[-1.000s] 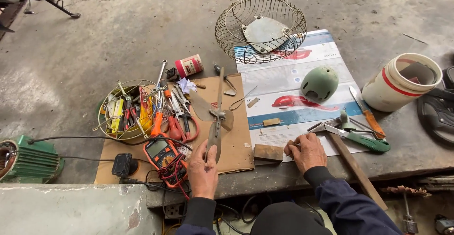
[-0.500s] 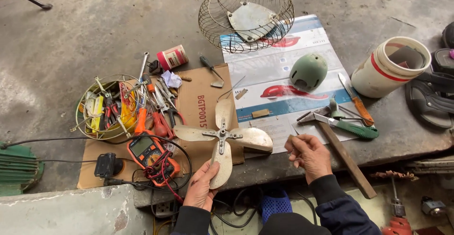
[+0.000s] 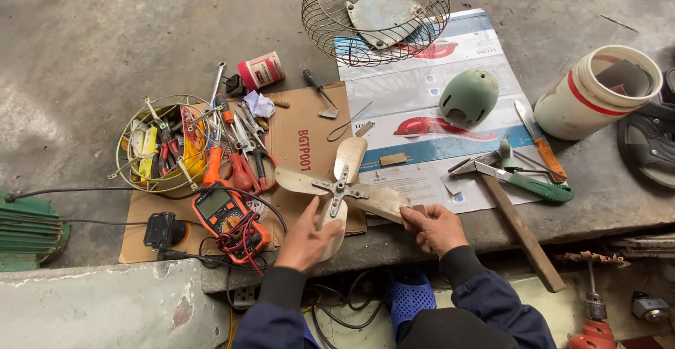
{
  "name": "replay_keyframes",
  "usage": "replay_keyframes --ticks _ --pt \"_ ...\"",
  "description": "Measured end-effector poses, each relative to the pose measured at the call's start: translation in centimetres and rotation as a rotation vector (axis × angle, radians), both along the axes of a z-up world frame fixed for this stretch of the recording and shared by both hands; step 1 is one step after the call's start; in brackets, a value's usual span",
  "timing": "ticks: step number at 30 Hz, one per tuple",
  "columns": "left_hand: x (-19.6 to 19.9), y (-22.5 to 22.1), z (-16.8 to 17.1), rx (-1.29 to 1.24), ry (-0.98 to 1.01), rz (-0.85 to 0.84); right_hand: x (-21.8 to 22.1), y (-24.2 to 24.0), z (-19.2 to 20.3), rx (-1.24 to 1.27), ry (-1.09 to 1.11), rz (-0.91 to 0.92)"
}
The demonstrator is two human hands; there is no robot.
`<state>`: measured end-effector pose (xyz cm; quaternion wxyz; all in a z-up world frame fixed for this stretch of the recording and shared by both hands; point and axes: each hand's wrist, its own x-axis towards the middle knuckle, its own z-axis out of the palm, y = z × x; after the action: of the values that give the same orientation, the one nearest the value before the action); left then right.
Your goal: Sanding the edges of a metal fan blade and fitting a motor component to ensure a proper mechanical fit.
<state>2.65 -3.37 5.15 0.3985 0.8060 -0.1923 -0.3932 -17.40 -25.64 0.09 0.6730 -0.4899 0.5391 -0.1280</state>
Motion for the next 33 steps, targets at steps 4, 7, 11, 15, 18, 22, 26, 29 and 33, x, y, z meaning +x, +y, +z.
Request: replay_keyframes --ticks 4,7,11,15,18,22,26,29,33 --pt "-0.1 -3.5 0.4 0.335 -0.259 -0.224 -0.3 0.7 0.0 0.016 -0.035 -0.033" --pt "0.4 -4.2 -0.7 0.370 -0.340 -0.258 -1.4 1.1 0.6 0.033 -0.059 -0.032" --pt "0.8 -4.2 0.2 0.336 -0.380 -0.315 -1.9 1.9 1.8 -0.005 -0.047 -0.027" --pt "0.1 -4.3 2.5 0.376 -0.382 -0.318 -1.5 1.7 0.4 -0.048 -0.006 -0.070" --pt "-0.1 -4.2 1.1 0.369 -0.388 -0.295 -0.8 1.0 -2.1 -0.071 0.008 -0.119" --pt "0.2 -4.6 0.7 0.418 -0.359 -0.299 0.2 0.0 -2.3 -0.163 0.029 -0.096" --pt "0.1 -4.7 0.6 0.444 -0.337 -0.295 -1.9 1.7 -1.1 -0.107 0.050 -0.068" --pt "0.1 -5.0 0.4 0.458 -0.351 -0.297 -0.6 1.3 -1.3 -0.149 0.091 -0.089" --pt "0.4 -5.1 0.6 0.451 -0.355 -0.303 -0.5 -0.8 -3.9 -0.224 0.218 0.004"
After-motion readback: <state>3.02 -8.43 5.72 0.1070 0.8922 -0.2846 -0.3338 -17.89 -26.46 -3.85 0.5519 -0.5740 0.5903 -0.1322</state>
